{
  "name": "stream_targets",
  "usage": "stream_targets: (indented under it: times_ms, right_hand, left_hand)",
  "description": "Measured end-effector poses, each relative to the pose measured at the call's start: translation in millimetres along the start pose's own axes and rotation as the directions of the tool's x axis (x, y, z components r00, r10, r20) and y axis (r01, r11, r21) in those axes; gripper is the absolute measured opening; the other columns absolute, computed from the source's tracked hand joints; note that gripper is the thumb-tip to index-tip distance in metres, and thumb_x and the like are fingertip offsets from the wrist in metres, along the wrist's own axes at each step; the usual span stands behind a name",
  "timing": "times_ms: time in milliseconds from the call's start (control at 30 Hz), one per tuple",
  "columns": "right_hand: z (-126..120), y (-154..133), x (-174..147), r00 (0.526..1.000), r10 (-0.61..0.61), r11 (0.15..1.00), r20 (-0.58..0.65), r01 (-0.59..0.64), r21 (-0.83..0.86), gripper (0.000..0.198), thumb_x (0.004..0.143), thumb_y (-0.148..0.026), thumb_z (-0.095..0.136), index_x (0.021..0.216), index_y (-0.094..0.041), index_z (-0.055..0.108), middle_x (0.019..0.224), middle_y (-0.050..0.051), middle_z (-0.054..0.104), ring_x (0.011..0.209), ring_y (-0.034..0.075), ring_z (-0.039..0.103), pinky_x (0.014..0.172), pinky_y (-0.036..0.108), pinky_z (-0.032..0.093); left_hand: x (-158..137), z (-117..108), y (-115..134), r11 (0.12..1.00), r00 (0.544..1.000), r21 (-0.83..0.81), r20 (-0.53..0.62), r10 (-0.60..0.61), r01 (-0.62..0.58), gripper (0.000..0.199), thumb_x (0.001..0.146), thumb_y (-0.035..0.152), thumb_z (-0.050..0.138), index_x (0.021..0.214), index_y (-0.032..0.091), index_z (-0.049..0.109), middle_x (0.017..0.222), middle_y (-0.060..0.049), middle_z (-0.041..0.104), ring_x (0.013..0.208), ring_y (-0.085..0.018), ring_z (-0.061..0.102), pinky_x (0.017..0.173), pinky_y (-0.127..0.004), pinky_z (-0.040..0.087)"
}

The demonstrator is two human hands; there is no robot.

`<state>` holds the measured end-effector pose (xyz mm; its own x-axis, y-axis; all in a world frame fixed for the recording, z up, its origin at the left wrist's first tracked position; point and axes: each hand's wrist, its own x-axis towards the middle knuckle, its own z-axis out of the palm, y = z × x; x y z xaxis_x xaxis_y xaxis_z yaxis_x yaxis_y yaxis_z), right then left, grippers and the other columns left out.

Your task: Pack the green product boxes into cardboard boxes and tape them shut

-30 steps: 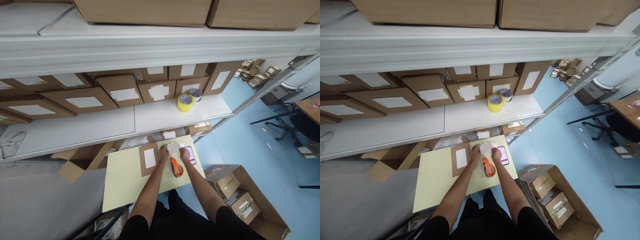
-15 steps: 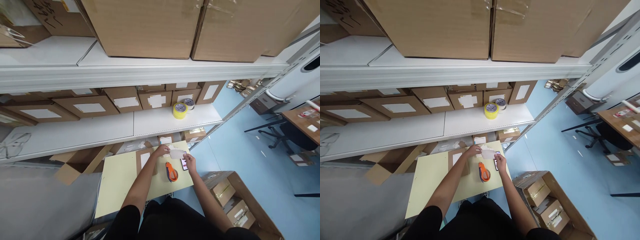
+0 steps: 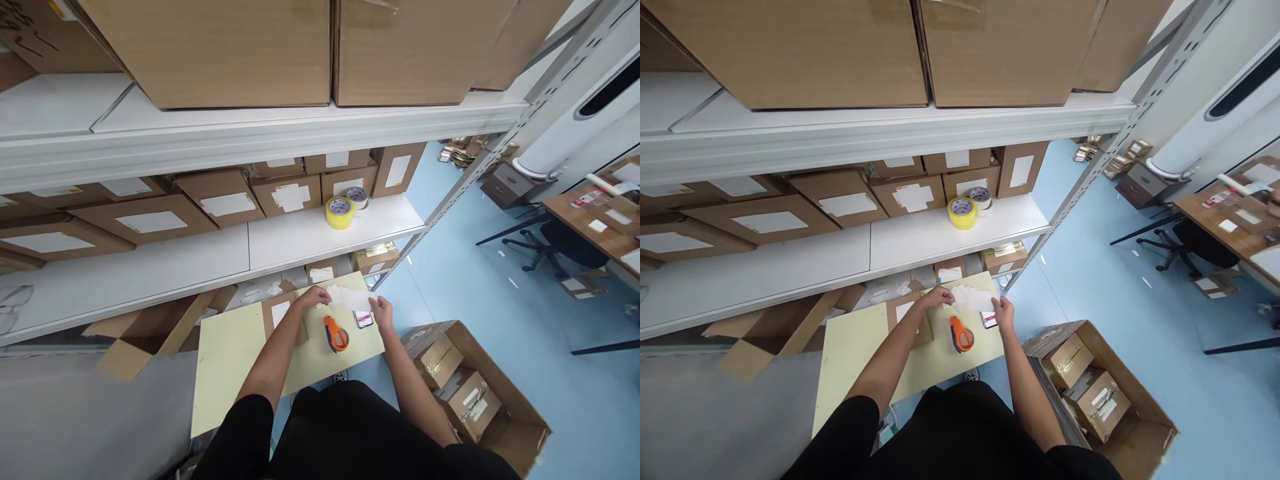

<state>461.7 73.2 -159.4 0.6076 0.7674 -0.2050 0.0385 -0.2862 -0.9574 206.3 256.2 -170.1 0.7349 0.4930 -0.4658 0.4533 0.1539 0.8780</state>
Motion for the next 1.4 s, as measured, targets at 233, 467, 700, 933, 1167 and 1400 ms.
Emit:
stream_targets:
  times_ms: [233,467,700,933,1167,1400]
  right_hand:
    - [2,-21,-13,0.976,0.082,0.936,0.204,-0.145,0.32,0.046,0.071,-0.06,0.076,0.092,-0.02,0.065,0.074,0.001,0.07,0.065,0.019,0.061,0.063,0.03,0.049]
    - [47,-61,-38,0.919,0.021,0.95,0.394,-0.142,0.279,0.03,0.069,-0.044,0.075,0.086,-0.021,0.067,0.077,0.002,0.073,0.067,0.019,0.063,0.062,0.028,0.048]
    - [96,-109,-66,0.756,-0.123,0.983,0.643,0.002,0.186,0.03,0.072,-0.042,0.078,0.093,-0.022,0.074,0.079,0.001,0.073,0.073,0.019,0.064,0.071,0.031,0.049]
    - [120,-110,-108,0.906,-0.102,0.984,0.411,0.031,0.176,0.035,0.081,-0.053,0.069,0.096,-0.021,0.071,0.088,0.005,0.075,0.08,0.021,0.067,0.075,0.032,0.052]
    - [113,-138,-142,0.791,-0.182,0.95,0.585,-0.013,0.313,0.027,0.086,-0.049,0.069,0.089,-0.022,0.071,0.085,0.004,0.077,0.078,0.02,0.07,0.076,0.032,0.054]
    - [103,-162,-148,0.779,-0.22,0.93,0.588,-0.015,0.367,0.027,0.084,-0.048,0.072,0.086,-0.022,0.071,0.084,0.004,0.077,0.075,0.018,0.069,0.075,0.033,0.056]
  left_hand:
    - [9,36,12,1.0,0.982,0.019,-0.188,0.001,0.003,0.065,0.056,0.047,0.091,0.11,0.013,0.08,0.115,-0.015,0.076,0.088,-0.024,0.068,0.082,-0.036,0.053]
    - [-77,57,14,0.949,0.879,-0.269,-0.477,0.014,-0.162,0.075,0.086,0.076,0.057,0.128,0.015,0.071,0.12,-0.016,0.074,0.101,-0.024,0.069,0.084,-0.031,0.053]
    - [-178,86,5,0.98,0.874,-0.172,-0.486,0.006,-0.103,0.056,0.069,0.072,0.078,0.07,0.017,0.067,0.062,0.003,0.058,0.06,-0.012,0.051,0.06,-0.025,0.04]
    - [-217,78,30,0.933,0.671,-0.3,-0.736,-0.094,-0.198,0.058,0.066,0.073,0.078,0.078,0.017,0.069,0.066,0.0,0.065,0.063,-0.014,0.057,0.06,-0.025,0.041]
    - [-242,65,73,0.827,0.569,-0.396,-0.814,-0.115,-0.4,0.057,0.065,0.058,0.088,0.098,0.013,0.077,0.09,-0.01,0.079,0.075,-0.019,0.068,0.069,-0.028,0.051]
    - [-248,68,88,0.853,0.531,-0.307,-0.846,-0.042,-0.422,0.056,0.07,0.058,0.085,0.102,0.014,0.077,0.095,-0.01,0.08,0.078,-0.02,0.07,0.071,-0.03,0.055]
